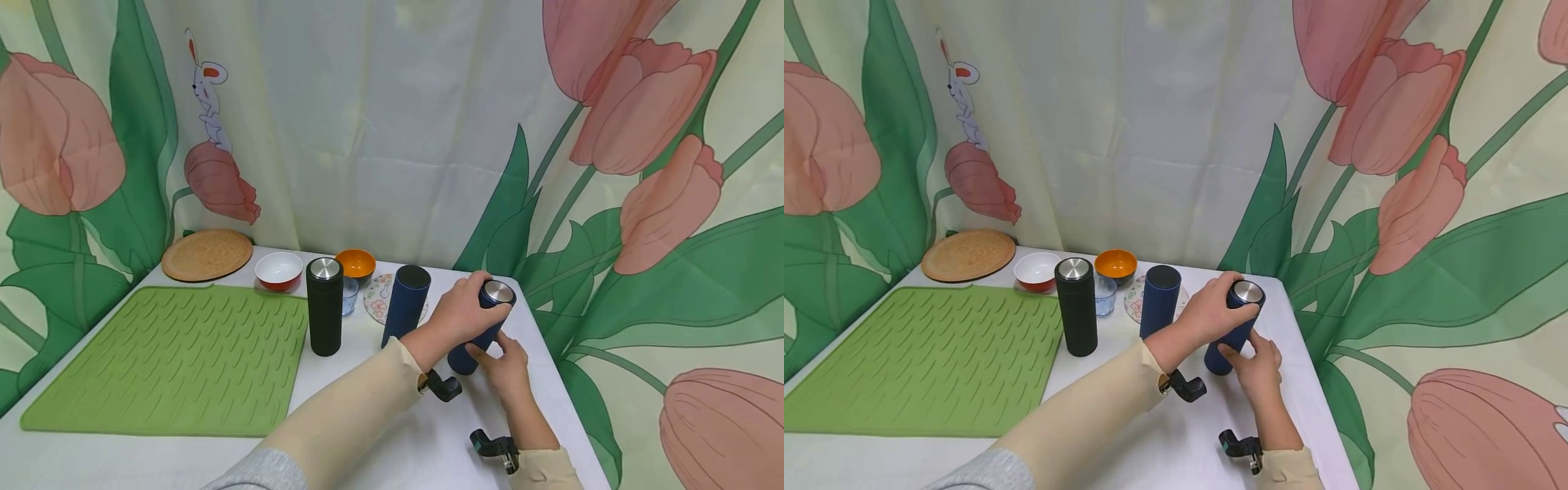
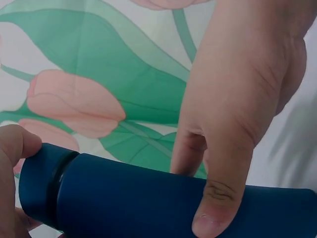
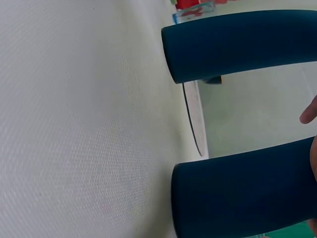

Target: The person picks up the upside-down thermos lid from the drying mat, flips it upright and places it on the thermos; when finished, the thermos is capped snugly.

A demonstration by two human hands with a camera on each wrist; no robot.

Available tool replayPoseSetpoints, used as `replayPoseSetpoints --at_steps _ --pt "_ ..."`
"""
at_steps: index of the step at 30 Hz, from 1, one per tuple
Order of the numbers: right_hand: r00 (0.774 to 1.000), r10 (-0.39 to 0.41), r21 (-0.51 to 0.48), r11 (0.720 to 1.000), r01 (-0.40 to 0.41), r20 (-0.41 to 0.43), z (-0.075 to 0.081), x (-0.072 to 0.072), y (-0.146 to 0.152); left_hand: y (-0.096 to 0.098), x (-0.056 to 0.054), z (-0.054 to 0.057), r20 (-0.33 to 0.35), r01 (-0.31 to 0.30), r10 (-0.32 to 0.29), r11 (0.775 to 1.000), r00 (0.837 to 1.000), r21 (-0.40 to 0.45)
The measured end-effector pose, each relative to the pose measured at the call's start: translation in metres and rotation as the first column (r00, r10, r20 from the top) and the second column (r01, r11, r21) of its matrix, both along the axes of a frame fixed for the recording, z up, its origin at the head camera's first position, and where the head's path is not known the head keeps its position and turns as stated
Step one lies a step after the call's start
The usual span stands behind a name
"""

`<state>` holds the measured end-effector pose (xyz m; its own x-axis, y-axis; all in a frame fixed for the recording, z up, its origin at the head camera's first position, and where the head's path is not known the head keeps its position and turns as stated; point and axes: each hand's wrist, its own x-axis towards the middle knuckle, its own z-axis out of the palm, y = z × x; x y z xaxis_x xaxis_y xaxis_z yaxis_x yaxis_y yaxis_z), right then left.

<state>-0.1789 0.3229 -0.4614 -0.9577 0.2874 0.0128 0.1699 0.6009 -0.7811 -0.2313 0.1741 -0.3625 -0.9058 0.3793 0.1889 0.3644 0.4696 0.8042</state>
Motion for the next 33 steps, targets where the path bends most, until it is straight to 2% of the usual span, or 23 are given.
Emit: replayPoseSetpoints --at_steps 6,9,15,20,23,27,29,33 --pt "1.000 -0.002 0.035 0.999 0.002 0.016 0.000 -0.002 0.003 0.011 0.003 0.000 0.067 -0.085 0.083 0.996 0.994 0.030" --pt "1.000 -0.001 0.035 0.999 0.001 0.013 -0.001 -0.002 0.004 0.012 0.003 0.000 0.046 -0.093 0.092 0.995 0.995 0.026" --pt "1.000 -0.007 0.013 1.000 0.006 0.019 0.000 -0.001 0.006 0.009 0.001 -0.002 -0.054 -0.014 0.014 1.000 0.998 0.008" --pt "1.000 -0.003 0.001 1.000 0.003 0.004 0.001 0.000 0.007 0.006 -0.002 -0.002 -0.078 0.038 -0.039 0.999 0.996 -0.016" --pt "1.000 0.001 -0.003 1.000 -0.001 0.008 0.000 0.000 0.007 0.008 -0.002 -0.001 -0.045 0.014 -0.015 1.000 0.999 -0.022" --pt "1.000 0.003 0.018 1.000 -0.003 0.003 -0.001 -0.001 0.006 0.013 0.002 0.001 0.016 -0.068 0.069 0.998 0.998 -0.016" --pt "1.000 0.009 0.023 1.000 -0.009 -0.009 -0.002 -0.002 0.006 0.014 0.002 0.000 0.022 -0.095 0.095 0.995 0.995 -0.013" --pt "1.000 0.020 0.013 1.000 -0.020 -0.012 -0.003 -0.004 0.004 0.008 -0.001 -0.002 -0.003 -0.073 0.073 0.997 0.997 -0.002"
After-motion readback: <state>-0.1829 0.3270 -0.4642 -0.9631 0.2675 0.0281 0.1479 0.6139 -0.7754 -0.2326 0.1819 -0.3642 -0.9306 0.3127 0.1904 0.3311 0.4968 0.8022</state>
